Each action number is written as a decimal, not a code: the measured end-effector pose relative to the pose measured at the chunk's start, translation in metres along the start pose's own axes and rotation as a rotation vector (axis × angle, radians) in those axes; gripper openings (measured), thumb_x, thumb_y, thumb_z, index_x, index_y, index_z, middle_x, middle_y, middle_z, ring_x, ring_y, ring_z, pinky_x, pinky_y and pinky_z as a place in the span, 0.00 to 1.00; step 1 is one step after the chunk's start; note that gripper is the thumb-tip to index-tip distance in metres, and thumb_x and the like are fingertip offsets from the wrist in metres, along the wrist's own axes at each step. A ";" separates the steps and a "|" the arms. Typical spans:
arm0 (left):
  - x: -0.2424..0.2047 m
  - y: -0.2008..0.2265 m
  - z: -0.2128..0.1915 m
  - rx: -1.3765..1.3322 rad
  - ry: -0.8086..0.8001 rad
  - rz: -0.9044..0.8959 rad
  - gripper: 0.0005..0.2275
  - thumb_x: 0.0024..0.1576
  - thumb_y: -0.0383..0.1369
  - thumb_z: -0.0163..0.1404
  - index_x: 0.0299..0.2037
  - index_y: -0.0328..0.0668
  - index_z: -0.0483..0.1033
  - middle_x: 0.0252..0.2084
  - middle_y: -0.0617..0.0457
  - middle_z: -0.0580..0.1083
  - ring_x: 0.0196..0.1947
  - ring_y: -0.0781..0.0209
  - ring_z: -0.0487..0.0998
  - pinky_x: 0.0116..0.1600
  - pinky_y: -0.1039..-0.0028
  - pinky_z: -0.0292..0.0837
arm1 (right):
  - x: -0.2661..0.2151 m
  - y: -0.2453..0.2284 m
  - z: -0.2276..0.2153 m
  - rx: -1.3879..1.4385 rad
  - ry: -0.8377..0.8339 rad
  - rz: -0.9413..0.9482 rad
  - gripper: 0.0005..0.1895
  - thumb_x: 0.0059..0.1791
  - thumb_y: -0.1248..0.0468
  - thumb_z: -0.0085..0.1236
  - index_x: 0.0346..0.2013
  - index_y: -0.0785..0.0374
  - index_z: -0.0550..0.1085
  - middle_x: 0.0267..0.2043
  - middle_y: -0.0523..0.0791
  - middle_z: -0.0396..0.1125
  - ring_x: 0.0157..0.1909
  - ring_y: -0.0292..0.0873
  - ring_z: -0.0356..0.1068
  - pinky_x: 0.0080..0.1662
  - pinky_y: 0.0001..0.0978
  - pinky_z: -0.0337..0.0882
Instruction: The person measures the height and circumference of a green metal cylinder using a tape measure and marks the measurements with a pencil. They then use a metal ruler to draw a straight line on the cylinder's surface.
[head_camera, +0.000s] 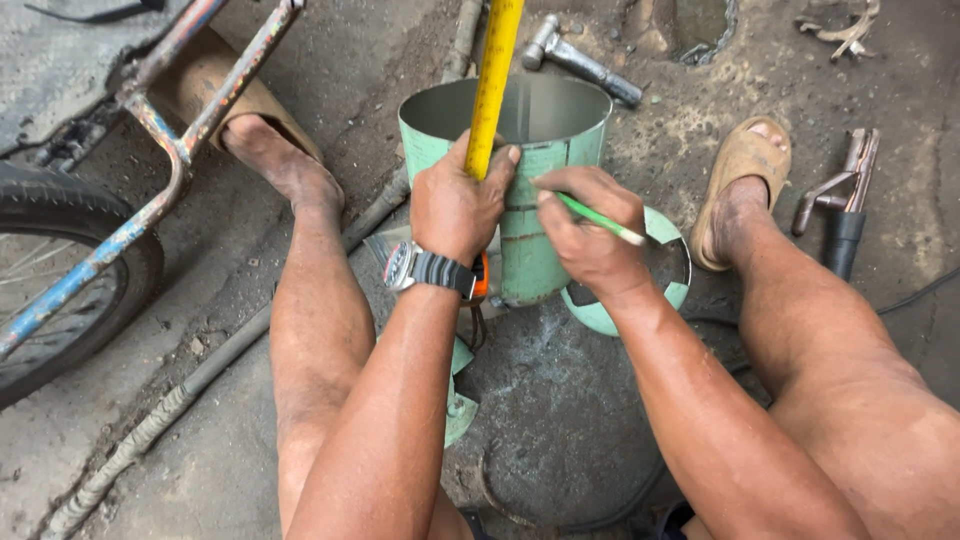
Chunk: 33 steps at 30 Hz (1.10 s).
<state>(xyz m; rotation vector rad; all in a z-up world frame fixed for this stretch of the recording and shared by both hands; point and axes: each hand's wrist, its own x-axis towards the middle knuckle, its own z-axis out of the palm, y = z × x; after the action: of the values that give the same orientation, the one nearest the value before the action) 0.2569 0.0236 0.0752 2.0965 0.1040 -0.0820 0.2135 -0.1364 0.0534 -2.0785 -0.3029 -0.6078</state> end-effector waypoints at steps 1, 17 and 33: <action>0.001 -0.002 0.002 -0.001 0.005 0.009 0.12 0.61 0.46 0.56 0.48 0.53 0.83 0.33 0.45 0.81 0.37 0.47 0.85 0.44 0.62 0.77 | 0.003 0.000 -0.004 0.000 0.005 -0.008 0.06 0.53 0.70 0.57 0.40 0.61 0.82 0.36 0.51 0.77 0.43 0.56 0.79 0.48 0.49 0.78; -0.061 -0.001 -0.013 0.083 -0.069 -0.088 0.09 0.59 0.45 0.57 0.43 0.55 0.82 0.33 0.41 0.81 0.42 0.36 0.84 0.49 0.55 0.78 | -0.001 0.042 -0.033 -0.164 -0.351 0.038 0.11 0.58 0.52 0.61 0.37 0.52 0.81 0.33 0.42 0.75 0.50 0.48 0.75 0.68 0.47 0.55; -0.083 -0.014 -0.018 0.163 -0.292 -0.378 0.23 0.54 0.46 0.62 0.53 0.37 0.82 0.45 0.34 0.80 0.52 0.36 0.82 0.56 0.54 0.77 | -0.043 0.024 -0.024 -0.172 -0.532 0.668 0.09 0.51 0.51 0.61 0.40 0.48 0.84 0.40 0.49 0.77 0.52 0.59 0.75 0.55 0.52 0.71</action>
<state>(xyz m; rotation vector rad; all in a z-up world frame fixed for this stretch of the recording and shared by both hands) 0.1731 0.0426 0.0808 2.1778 0.3247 -0.6407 0.1804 -0.1689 0.0244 -2.3006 0.1621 0.3352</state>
